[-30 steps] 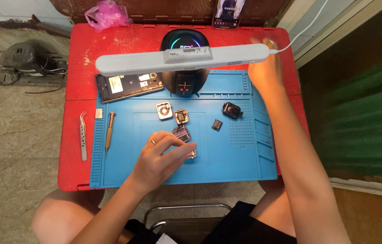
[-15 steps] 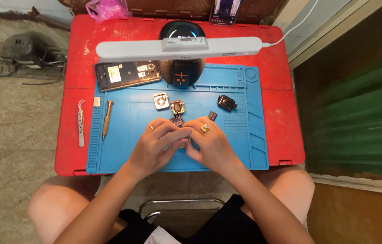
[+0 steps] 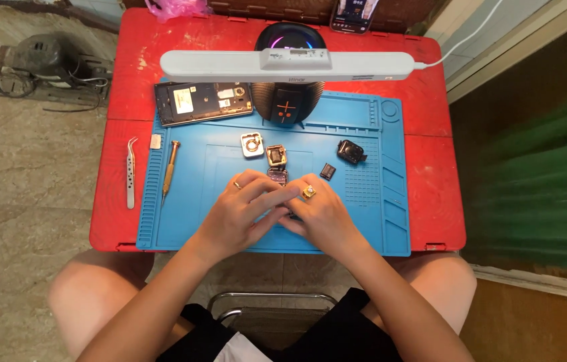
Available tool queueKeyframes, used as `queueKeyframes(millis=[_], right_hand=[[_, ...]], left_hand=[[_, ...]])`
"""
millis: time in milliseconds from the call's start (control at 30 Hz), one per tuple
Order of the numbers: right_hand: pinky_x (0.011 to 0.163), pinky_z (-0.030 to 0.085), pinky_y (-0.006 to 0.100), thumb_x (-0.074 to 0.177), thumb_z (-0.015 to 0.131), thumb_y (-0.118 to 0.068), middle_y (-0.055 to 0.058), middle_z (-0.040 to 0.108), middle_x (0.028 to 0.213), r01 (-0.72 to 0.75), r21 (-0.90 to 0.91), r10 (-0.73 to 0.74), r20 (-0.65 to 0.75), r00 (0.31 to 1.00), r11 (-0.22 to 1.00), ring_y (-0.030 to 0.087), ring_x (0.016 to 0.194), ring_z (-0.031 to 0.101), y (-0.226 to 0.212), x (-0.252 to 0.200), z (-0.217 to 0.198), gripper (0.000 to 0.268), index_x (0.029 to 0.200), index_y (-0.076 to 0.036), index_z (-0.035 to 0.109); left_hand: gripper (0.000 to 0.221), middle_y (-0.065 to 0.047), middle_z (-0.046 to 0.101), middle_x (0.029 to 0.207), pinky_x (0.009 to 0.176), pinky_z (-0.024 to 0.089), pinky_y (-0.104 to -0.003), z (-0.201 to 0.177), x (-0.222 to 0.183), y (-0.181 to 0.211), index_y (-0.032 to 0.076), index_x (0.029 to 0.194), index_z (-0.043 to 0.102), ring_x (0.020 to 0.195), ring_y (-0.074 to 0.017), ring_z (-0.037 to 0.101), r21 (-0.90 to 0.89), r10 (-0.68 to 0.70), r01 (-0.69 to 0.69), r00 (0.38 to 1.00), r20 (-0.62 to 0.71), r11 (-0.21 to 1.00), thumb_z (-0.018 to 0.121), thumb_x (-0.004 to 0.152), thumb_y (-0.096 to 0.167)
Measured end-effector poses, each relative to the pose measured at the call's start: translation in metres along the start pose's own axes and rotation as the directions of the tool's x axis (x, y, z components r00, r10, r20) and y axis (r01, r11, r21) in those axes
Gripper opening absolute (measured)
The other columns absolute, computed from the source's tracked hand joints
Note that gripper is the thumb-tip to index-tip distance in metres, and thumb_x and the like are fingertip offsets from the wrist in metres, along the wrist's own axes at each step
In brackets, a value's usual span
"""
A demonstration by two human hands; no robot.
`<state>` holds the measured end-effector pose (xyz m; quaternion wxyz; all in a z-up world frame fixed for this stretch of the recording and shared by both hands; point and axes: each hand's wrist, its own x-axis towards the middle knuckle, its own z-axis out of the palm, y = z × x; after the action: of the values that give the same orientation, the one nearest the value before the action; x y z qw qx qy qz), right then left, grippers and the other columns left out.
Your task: Repairing or assembling a smartwatch by handling and fitting small internal components on a specialized work mat.
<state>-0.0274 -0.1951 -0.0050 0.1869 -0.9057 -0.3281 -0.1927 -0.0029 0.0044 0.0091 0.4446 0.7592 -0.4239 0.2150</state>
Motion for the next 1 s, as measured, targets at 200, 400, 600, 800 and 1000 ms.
queueKeyframes(millis=[200, 400, 600, 800, 1000], right_hand=[[0.067, 0.051, 0.032, 0.080, 0.087, -0.021, 0.001, 0.051, 0.079, -0.073, 0.038, 0.071, 0.049, 0.996, 0.997, 0.022, 0.077, 0.053, -0.003, 0.002, -0.005, 0.024, 0.080, -0.008, 0.066], [0.068, 0.052, 0.035, 0.081, 0.085, -0.019, 0.003, 0.051, 0.081, -0.062, 0.082, 0.059, 0.039, 0.998, 0.995, 0.025, 0.080, 0.055, 0.006, -0.010, 0.006, 0.022, 0.082, -0.012, 0.064], [0.067, 0.052, 0.035, 0.081, 0.088, -0.017, 0.002, 0.051, 0.084, -0.054, 0.080, 0.053, 0.022, 0.998, 0.995, 0.023, 0.078, 0.054, 0.006, -0.010, 0.005, 0.025, 0.087, -0.010, 0.065], [0.066, 0.053, 0.034, 0.080, 0.088, -0.013, 0.003, 0.051, 0.083, -0.065, 0.119, 0.066, 0.001, 0.998, 0.991, 0.024, 0.076, 0.053, 0.007, -0.016, 0.010, 0.022, 0.090, -0.011, 0.068], [0.065, 0.053, 0.034, 0.080, 0.089, -0.013, 0.002, 0.057, 0.087, -0.073, 0.114, 0.074, -0.006, 0.997, 0.991, 0.022, 0.077, 0.054, 0.004, -0.014, 0.006, 0.022, 0.089, -0.011, 0.069]], left_hand=[[0.026, 0.000, 0.068, 0.092, 0.078, 0.054, -0.035, -0.001, 0.003, 0.000, 0.015, 0.121, 0.071, 0.091, -0.0265, 0.068, -0.063, -0.021, 0.022, 1.000, 0.019, 0.998, 0.065, 0.098, 0.005], [0.033, -0.003, 0.061, 0.092, 0.077, 0.053, -0.038, 0.006, -0.007, -0.007, 0.016, 0.129, 0.067, 0.089, -0.0284, 0.064, 0.069, 0.013, -0.012, 1.000, -0.013, 0.998, 0.068, 0.097, 0.008], [0.028, 0.001, 0.065, 0.097, 0.082, 0.052, -0.036, 0.001, -0.009, -0.007, 0.015, 0.124, 0.068, 0.096, -0.0261, 0.066, -0.034, -0.034, 0.035, 0.999, 0.037, 0.999, 0.068, 0.098, 0.006], [0.035, 0.000, 0.061, 0.091, 0.080, 0.054, -0.036, 0.008, -0.015, -0.008, 0.019, 0.139, 0.063, 0.089, -0.0253, 0.062, 0.049, -0.018, 0.020, 0.999, -0.038, 0.999, 0.063, 0.105, 0.010], [0.037, 0.001, 0.066, 0.096, 0.081, 0.054, -0.035, 0.009, -0.013, -0.008, 0.018, 0.138, 0.063, 0.094, -0.0247, 0.065, -0.011, -0.034, 0.034, 0.999, -0.037, 0.999, 0.067, 0.102, 0.008]])
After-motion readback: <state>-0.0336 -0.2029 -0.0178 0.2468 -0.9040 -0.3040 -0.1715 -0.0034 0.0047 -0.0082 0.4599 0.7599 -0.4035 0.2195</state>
